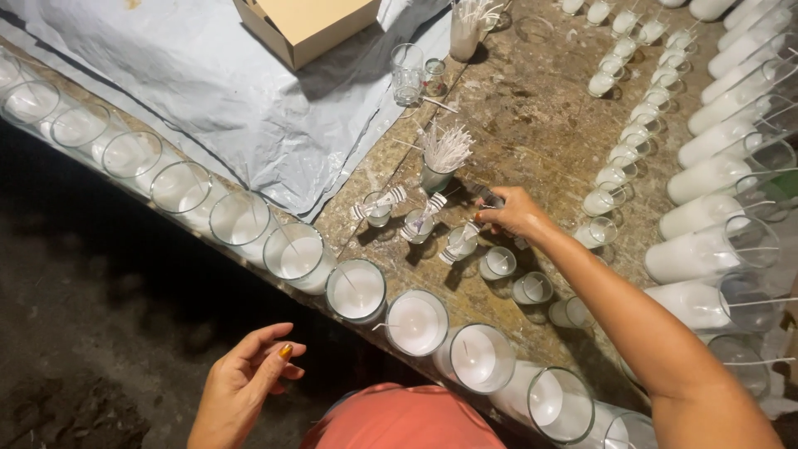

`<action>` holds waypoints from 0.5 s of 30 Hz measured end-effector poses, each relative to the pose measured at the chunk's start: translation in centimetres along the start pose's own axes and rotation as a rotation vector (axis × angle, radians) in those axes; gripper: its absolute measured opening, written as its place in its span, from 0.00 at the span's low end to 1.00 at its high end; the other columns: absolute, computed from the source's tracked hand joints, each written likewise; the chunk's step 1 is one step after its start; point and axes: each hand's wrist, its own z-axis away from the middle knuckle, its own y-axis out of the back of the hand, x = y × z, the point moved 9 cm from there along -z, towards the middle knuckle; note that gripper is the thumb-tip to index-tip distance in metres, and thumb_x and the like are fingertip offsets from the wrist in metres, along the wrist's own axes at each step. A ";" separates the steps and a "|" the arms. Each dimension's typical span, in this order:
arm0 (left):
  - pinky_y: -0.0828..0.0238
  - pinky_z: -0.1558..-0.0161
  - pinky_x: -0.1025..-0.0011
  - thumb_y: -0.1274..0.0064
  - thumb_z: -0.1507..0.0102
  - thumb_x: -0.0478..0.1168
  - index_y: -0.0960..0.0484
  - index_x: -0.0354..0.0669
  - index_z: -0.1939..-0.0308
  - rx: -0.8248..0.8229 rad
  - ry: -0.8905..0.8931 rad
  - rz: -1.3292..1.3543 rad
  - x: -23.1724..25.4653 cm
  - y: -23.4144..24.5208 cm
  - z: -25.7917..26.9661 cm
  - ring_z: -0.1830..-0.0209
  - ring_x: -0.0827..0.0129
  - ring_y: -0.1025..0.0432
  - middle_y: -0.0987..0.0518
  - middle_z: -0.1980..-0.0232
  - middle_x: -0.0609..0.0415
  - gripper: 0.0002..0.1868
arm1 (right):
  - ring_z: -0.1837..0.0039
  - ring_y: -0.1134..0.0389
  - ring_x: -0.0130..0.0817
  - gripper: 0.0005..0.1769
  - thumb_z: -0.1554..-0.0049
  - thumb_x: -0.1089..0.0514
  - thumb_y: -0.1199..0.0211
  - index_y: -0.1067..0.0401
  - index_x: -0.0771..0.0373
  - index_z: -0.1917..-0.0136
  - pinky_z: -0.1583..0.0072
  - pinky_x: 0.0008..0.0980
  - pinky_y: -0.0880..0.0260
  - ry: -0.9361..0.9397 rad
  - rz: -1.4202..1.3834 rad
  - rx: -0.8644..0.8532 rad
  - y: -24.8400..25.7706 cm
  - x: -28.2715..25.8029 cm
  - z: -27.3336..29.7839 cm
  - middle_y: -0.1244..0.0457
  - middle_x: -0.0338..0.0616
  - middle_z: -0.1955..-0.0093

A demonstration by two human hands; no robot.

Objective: Placing metal-tabbed candle wicks into the center of glass jars filled with wax.

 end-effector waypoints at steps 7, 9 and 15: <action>0.23 0.70 0.71 0.47 0.36 0.36 0.15 0.42 0.42 -0.100 -0.188 -0.031 7.2 -5.6 0.5 0.72 0.63 0.16 0.06 0.58 0.47 0.19 | 0.72 0.36 0.25 0.20 0.44 0.58 0.30 0.30 0.72 0.43 0.78 0.14 0.35 0.022 -0.845 -0.173 0.0 -3.4 4.9 0.36 0.48 0.62; 0.15 0.63 0.77 0.46 0.37 0.40 0.15 0.43 0.46 -0.270 -0.399 -0.100 10.5 -10.6 1.3 0.64 0.66 0.09 0.08 0.57 0.52 0.16 | 0.71 0.33 0.28 0.13 0.37 0.61 0.38 0.32 0.74 0.46 0.76 0.16 0.30 0.008 -1.041 -0.273 -1.8 -7.6 9.8 0.32 0.55 0.59; 0.16 0.66 0.67 0.35 0.41 0.42 0.26 0.29 0.39 -0.543 -0.338 0.061 14.8 -20.3 0.3 0.65 0.58 0.17 0.17 0.63 0.37 0.31 | 0.60 0.27 0.34 0.21 0.43 0.52 0.30 0.29 0.63 0.40 0.61 0.30 0.23 0.266 -1.064 -0.033 -4.6 -11.1 14.1 0.31 0.49 0.57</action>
